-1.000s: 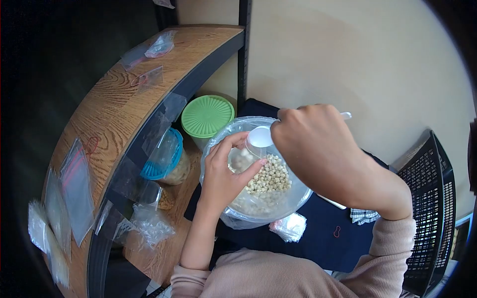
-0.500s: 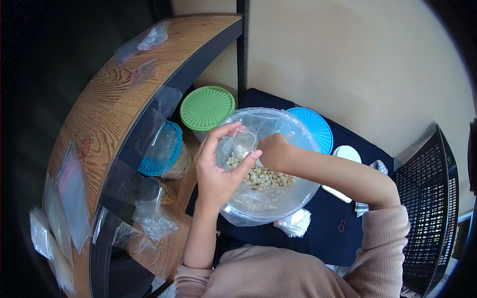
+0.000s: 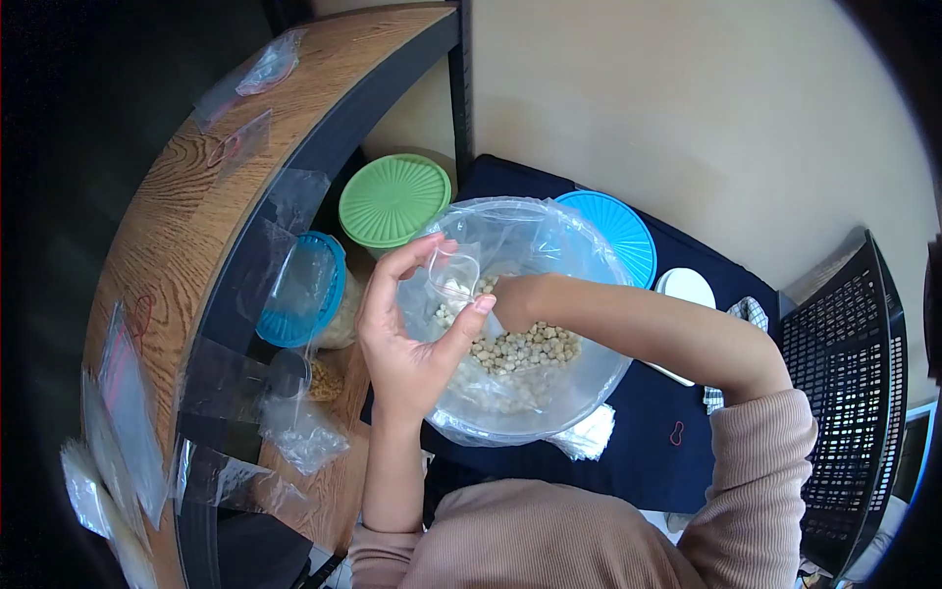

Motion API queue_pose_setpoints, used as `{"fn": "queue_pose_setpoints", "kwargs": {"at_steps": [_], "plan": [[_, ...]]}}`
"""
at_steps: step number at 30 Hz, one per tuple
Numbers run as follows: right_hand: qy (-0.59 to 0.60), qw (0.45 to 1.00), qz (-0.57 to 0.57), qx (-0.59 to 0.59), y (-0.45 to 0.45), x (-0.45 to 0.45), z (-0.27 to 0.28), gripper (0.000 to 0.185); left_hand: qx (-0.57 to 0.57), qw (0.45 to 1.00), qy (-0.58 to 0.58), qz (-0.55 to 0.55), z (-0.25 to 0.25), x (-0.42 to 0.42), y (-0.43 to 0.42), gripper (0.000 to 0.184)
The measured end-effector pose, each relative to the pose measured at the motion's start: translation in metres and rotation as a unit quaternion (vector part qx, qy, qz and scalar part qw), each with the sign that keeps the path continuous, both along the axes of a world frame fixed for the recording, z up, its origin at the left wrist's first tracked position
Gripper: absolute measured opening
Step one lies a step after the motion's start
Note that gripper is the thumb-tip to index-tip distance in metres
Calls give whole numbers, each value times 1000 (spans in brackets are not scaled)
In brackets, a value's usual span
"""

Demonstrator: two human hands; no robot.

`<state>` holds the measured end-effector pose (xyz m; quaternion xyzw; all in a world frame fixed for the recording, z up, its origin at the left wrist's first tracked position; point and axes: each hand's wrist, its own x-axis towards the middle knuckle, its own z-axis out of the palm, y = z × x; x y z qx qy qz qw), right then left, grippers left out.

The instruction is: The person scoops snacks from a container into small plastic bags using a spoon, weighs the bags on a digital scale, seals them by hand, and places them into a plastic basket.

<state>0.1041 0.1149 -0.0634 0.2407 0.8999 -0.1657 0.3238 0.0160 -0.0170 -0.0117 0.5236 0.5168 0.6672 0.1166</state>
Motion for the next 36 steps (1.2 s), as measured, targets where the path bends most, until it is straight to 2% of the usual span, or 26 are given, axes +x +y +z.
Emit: {"fn": "queue_pose_setpoints", "kwargs": {"at_steps": [2,5,9,11,15,17,18,20,27,30,32,36], "plan": [[-23,995,96,8,3,-6,-22,19,5,1000,2,-1,0,0,1,51],[-54,990,126,-16,14,-8,-39,18,5,1000,-9,-6,1,1,0,51],[-33,996,65,-49,20,-9,-40,15,7,1000,-4,-8,-1,-1,1,52],[-20,993,47,-107,24,-12,-30,12,20,1000,-14,-4,-1,0,0,52],[74,993,79,-35,16,-12,-50,9,23,1000,9,-3,-1,-2,0,52],[77,992,14,-102,10,-16,-45,14,33,999,-4,0,-1,-1,1,51],[78,992,11,-100,10,-16,-42,14,35,999,-3,-4,-1,-1,1,51],[81,977,-53,-191,9,-16,-31,18,37,999,-10,-4,-1,-1,0,52],[79,963,-126,-223,9,0,11,24,56,998,-21,-10,-1,-2,0,53],[120,967,-99,-200,9,12,35,25,70,997,-30,-5,0,-1,-1,52],[232,967,-8,-107,6,23,63,24,89,995,-54,2,1,1,-1,51],[236,969,-10,-68,7,48,109,25,83,995,-50,7,0,1,-4,50]]}}
